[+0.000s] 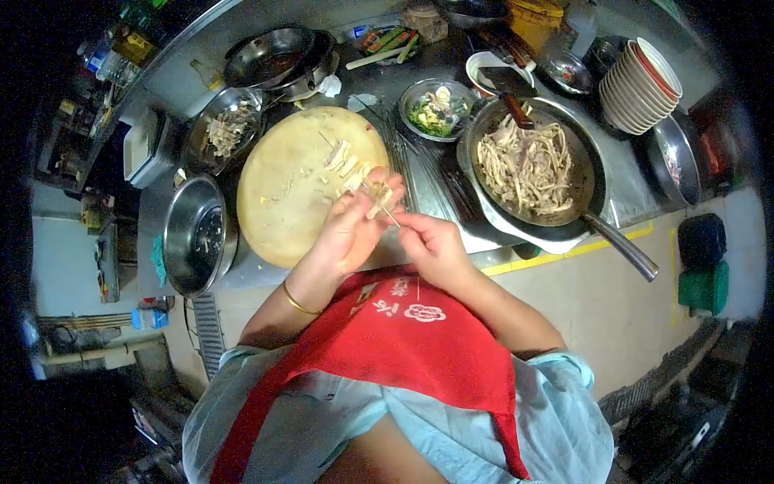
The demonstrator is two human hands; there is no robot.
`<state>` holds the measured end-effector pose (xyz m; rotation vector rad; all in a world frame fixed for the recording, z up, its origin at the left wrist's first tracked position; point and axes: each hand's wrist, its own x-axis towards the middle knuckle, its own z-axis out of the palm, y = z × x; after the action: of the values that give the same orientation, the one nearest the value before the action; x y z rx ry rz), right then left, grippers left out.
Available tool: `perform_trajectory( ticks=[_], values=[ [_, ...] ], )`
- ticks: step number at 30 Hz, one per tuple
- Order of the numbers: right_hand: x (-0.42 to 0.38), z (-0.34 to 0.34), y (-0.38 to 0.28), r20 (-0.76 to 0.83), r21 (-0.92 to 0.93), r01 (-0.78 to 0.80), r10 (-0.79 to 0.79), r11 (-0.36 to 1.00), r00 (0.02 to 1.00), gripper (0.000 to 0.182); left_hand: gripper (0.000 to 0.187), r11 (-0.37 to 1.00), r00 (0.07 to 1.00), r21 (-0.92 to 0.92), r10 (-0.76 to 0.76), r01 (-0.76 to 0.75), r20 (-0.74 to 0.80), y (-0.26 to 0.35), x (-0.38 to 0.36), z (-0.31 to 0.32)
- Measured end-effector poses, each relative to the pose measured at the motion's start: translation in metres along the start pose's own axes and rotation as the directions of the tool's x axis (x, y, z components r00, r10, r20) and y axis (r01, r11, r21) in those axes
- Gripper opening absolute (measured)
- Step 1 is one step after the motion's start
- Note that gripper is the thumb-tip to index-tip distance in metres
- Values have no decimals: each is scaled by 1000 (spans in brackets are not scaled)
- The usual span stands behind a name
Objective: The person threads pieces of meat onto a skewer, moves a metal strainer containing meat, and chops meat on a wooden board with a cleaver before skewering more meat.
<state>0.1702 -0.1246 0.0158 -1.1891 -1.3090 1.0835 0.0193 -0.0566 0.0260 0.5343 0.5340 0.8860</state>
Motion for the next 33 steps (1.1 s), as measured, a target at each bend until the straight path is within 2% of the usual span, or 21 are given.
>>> perform_trajectory(
  ticks=[3,4,7,8,11,12,14,17,20,25,27,28,29,31,32,33],
  values=[
    [4,4,6,74,-74,-38,43,997,996,24,46,976,997,-213,38,-51,-69,34,8,-24],
    [6,10,3,85,-146,20,-7,989,996,23,38,974,985,-192,98,-124,-141,45,6,-25],
    [16,38,2,143,-173,63,-38,983,989,23,30,991,989,-6,136,-136,-66,71,2,-47],
    [21,49,4,151,-133,37,-16,990,988,23,26,990,982,-6,139,-141,-130,78,-4,-51],
    [40,83,-2,209,-148,-50,80,988,975,23,28,988,980,-26,150,-155,-133,105,-15,-85],
    [45,98,1,229,-121,-42,68,992,971,23,28,986,979,-40,154,-161,-134,114,-21,-96],
    [59,128,-2,280,-38,-140,145,989,949,23,30,982,978,-68,165,-175,-128,136,-30,-121],
    [82,172,-4,318,37,-228,205,973,926,23,31,957,972,-200,182,-209,-147,165,-37,-159],
    [106,212,-2,380,138,-329,257,934,889,24,24,954,968,-193,203,-230,-148,185,-43,-196],
    [128,267,-4,387,32,-374,334,927,860,24,17,942,969,-270,151,-202,-197,213,-48,-247],
    [136,285,-12,362,-21,-408,387,913,848,24,20,936,964,-296,121,-190,-235,223,-53,-258],
    [142,288,-8,410,-40,-412,391,910,824,24,22,933,962,-305,116,-190,-246,231,-54,-262],
    [146,299,-6,363,-30,-310,299,950,883,22,33,942,958,-275,120,-192,-259,238,-59,-263],
    [163,308,-7,342,-23,-272,263,962,902,20,48,924,964,-284,222,-255,-145,241,-65,-285],
    [177,310,-7,337,-31,-248,244,968,909,19,56,867,954,-404,294,-291,-57,239,-72,-301],
    [193,310,-7,331,-38,-225,225,974,916,19,58,874,952,-378,277,-307,-133,247,-82,-305]
  ],
)
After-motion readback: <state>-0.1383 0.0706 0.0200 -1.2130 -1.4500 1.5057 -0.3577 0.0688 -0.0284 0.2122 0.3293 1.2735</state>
